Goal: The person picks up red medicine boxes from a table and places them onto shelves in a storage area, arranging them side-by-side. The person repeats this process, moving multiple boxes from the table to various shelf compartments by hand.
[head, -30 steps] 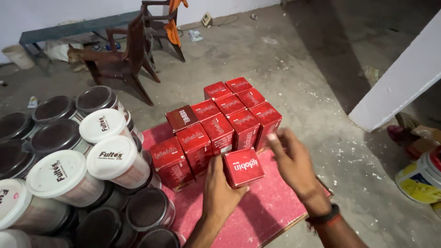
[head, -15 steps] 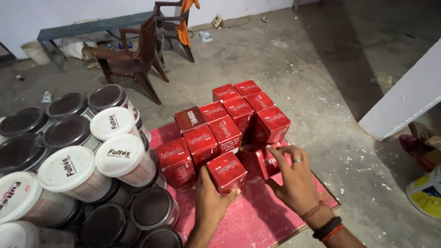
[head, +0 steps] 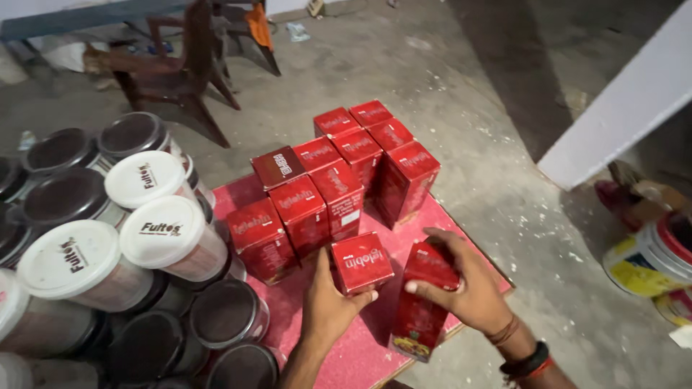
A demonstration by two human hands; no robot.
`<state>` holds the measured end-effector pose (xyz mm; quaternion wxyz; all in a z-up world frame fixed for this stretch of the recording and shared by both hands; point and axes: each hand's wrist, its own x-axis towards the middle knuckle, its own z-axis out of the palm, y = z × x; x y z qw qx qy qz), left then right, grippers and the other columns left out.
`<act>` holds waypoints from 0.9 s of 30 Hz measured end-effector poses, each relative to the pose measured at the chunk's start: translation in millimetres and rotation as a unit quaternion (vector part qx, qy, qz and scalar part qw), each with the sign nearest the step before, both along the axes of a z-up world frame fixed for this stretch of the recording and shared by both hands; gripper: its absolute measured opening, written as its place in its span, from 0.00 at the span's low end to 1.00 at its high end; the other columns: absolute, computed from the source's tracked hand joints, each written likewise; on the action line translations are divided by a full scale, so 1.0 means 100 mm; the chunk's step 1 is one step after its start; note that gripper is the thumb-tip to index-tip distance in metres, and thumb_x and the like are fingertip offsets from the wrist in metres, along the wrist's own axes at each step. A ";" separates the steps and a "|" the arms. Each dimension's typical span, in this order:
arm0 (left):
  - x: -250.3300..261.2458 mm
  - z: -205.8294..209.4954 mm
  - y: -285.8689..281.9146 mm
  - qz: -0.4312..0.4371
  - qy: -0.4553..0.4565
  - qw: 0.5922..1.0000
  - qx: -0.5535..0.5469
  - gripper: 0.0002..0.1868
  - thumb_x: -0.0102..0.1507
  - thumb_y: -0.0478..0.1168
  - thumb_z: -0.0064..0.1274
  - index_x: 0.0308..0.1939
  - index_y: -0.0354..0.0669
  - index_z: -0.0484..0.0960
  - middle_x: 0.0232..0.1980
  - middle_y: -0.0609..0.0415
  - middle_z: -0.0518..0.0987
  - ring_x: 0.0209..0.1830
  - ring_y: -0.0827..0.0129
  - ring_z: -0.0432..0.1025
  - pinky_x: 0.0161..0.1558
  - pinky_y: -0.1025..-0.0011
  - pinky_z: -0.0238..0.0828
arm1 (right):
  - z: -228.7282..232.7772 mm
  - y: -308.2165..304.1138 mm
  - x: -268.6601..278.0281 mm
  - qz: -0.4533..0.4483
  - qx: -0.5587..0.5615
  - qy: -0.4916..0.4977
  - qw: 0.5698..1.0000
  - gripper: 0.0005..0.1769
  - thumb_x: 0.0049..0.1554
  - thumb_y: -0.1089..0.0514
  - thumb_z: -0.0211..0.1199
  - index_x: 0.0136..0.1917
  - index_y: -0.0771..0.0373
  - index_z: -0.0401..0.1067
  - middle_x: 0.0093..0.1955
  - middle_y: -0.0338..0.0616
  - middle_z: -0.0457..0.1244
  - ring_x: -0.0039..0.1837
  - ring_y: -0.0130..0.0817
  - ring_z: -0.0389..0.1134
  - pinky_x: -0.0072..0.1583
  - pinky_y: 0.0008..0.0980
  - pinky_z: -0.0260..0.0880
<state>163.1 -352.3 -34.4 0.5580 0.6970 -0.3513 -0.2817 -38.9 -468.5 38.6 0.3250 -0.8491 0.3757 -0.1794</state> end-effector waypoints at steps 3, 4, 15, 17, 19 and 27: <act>-0.01 0.00 0.04 -0.063 0.011 0.994 -0.084 0.53 0.39 0.33 0.75 0.67 0.41 0.66 0.58 0.49 0.79 0.58 0.61 0.76 0.55 0.65 0.76 | -0.42 0.09 -0.19 -0.076 -0.004 -0.161 0.984 0.50 0.42 0.52 0.80 0.72 0.62 0.60 0.62 0.46 0.66 0.62 0.35 0.70 0.61 0.38 0.74; -0.02 0.00 0.05 -0.090 0.015 0.993 -0.074 0.50 0.39 0.34 0.76 0.65 0.41 0.69 0.57 0.50 0.81 0.58 0.63 0.77 0.57 0.66 0.76 | -0.55 0.14 -0.28 -0.094 0.069 -0.243 0.963 0.53 0.42 0.54 0.79 0.74 0.60 0.55 0.65 0.45 0.63 0.64 0.34 0.68 0.63 0.39 0.72; -0.50 0.07 0.17 -0.212 0.162 0.942 -0.205 0.44 0.48 0.39 0.76 0.66 0.33 0.72 0.58 0.49 0.82 0.58 0.66 0.76 0.61 0.66 0.73 | -1.09 0.89 -0.82 -0.192 0.181 -0.296 0.918 0.40 0.46 0.58 0.78 0.68 0.64 0.65 0.61 0.43 0.69 0.62 0.34 0.69 0.62 0.38 0.71; -0.75 0.17 0.13 -0.223 0.253 0.920 -0.200 0.41 0.51 0.38 0.73 0.66 0.33 0.73 0.55 0.48 0.83 0.54 0.66 0.77 0.58 0.65 0.75 | -1.00 0.96 -1.00 -0.246 0.262 -0.319 0.877 0.36 0.48 0.54 0.75 0.67 0.64 0.67 0.57 0.47 0.71 0.57 0.35 0.72 0.58 0.39 0.75; -0.98 0.26 0.10 -0.252 0.263 0.911 -0.195 0.40 0.52 0.38 0.71 0.66 0.34 0.72 0.55 0.48 0.83 0.54 0.66 0.78 0.57 0.66 0.76 | -0.94 1.08 -1.24 -0.254 0.231 -0.337 0.877 0.34 0.50 0.52 0.72 0.67 0.63 0.66 0.57 0.45 0.70 0.57 0.32 0.72 0.58 0.37 0.74; -2.66 0.50 -0.06 -0.370 0.255 0.871 -0.198 0.40 0.55 0.38 0.69 0.68 0.33 0.69 0.56 0.47 0.81 0.53 0.66 0.78 0.55 0.68 0.76 | -0.91 1.36 -2.71 -0.370 0.114 -0.397 0.832 0.29 0.57 0.45 0.67 0.62 0.67 0.68 0.52 0.44 0.69 0.53 0.30 0.70 0.55 0.34 0.74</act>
